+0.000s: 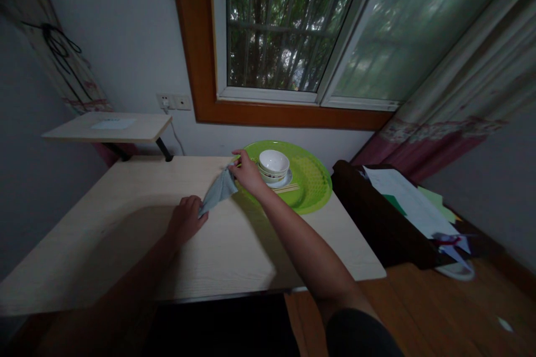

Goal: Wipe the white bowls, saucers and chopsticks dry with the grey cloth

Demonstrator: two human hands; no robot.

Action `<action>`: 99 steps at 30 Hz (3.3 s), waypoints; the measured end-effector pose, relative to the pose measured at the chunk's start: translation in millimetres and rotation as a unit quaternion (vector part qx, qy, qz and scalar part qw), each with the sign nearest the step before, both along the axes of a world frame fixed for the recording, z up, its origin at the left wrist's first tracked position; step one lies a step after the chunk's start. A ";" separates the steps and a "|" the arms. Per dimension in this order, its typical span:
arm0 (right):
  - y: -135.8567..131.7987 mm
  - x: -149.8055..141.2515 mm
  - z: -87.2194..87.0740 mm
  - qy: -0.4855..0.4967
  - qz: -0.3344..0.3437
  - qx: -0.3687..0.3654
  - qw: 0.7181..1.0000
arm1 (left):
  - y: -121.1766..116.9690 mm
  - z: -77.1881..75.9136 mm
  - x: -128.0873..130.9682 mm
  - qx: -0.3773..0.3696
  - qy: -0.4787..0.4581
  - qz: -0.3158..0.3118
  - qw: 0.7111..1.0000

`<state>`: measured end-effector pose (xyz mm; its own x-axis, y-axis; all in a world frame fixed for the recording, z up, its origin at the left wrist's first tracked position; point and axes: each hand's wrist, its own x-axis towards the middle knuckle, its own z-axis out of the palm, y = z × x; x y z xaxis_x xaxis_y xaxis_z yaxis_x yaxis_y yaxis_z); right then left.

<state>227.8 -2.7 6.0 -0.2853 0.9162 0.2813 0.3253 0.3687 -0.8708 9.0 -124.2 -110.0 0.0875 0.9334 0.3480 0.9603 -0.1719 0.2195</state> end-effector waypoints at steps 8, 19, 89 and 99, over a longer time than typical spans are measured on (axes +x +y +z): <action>17.3 24.2 7.5 -0.032 -0.061 0.010 0.998 | 29.0 -0.2 -16.9 -0.071 -0.399 0.045 0.913; 52.5 58.6 25.8 -0.166 -0.197 0.091 0.962 | 72.9 29.9 18.7 -0.145 -0.765 -0.034 0.627; -105.7 64.2 5.8 -0.255 0.227 0.322 0.883 | 15.1 27.7 -28.4 0.039 -0.075 -0.222 0.971; -109.7 32.1 -94.9 -0.337 0.220 0.240 0.883 | -25.1 -12.5 -48.4 -0.039 0.082 -0.244 0.966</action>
<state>259.9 -112.4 -88.9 -0.8350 0.4964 0.2372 0.4439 0.8626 -0.2426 -39.4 -149.3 -122.6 0.5711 0.7901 0.2229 0.7923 -0.6015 0.1020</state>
